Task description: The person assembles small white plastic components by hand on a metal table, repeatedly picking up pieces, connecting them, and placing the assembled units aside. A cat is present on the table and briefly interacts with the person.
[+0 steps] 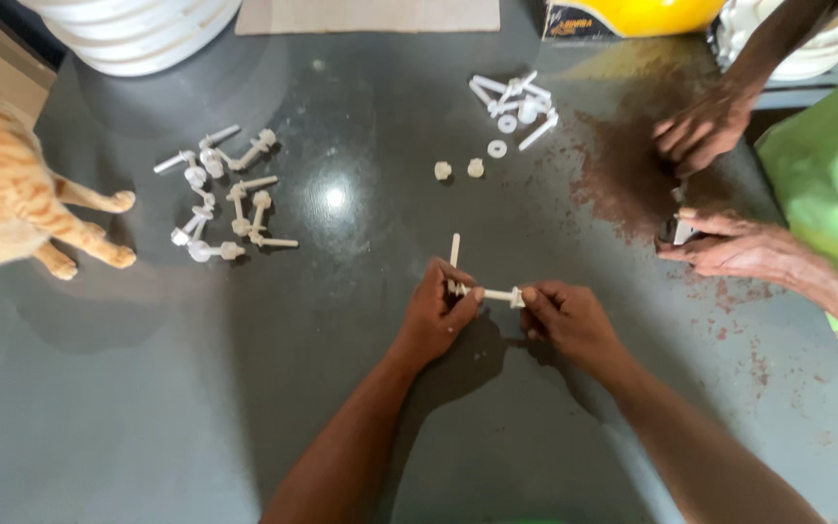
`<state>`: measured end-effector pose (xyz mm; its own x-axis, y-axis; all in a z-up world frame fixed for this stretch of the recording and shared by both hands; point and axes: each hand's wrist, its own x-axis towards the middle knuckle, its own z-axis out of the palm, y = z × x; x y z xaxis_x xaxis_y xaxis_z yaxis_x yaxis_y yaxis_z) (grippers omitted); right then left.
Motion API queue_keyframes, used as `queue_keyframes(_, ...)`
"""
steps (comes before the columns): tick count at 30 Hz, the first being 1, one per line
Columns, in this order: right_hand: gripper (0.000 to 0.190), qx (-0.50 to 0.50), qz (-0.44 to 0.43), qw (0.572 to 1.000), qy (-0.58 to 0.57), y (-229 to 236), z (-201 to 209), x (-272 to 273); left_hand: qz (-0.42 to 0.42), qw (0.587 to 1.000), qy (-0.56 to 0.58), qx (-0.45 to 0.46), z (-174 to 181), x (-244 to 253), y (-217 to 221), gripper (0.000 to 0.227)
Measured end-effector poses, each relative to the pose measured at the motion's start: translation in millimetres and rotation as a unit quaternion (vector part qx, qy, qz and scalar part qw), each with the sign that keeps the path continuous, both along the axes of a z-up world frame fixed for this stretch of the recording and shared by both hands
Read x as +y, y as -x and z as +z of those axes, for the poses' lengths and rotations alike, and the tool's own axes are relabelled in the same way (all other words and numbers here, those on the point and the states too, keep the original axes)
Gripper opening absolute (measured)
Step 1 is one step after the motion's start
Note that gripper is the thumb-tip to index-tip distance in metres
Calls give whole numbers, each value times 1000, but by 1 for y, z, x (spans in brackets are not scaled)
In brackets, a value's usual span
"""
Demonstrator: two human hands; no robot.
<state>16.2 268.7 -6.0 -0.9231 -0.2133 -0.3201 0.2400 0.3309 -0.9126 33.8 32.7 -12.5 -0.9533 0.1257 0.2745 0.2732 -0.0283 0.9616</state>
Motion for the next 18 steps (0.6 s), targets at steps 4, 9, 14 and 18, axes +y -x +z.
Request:
queue_keyframes(4,31,112,30,991,60,0,-4,7,-31,999,-33,-14,1,4,1,22)
queue_keyframes(9,39,174,45,975,131,-8,17,5,-21,996,-84,-26,-5,1,2,20)
queue_keyframes(14,38,-23,205,976,-67,-1,50,22,-54,988,-145,-28,-6,-1,3,19)
queue_keyframes(18,51,30,50,998,-38,-1,50,19,-52,986,-154,-35,-6,-2,4,19)
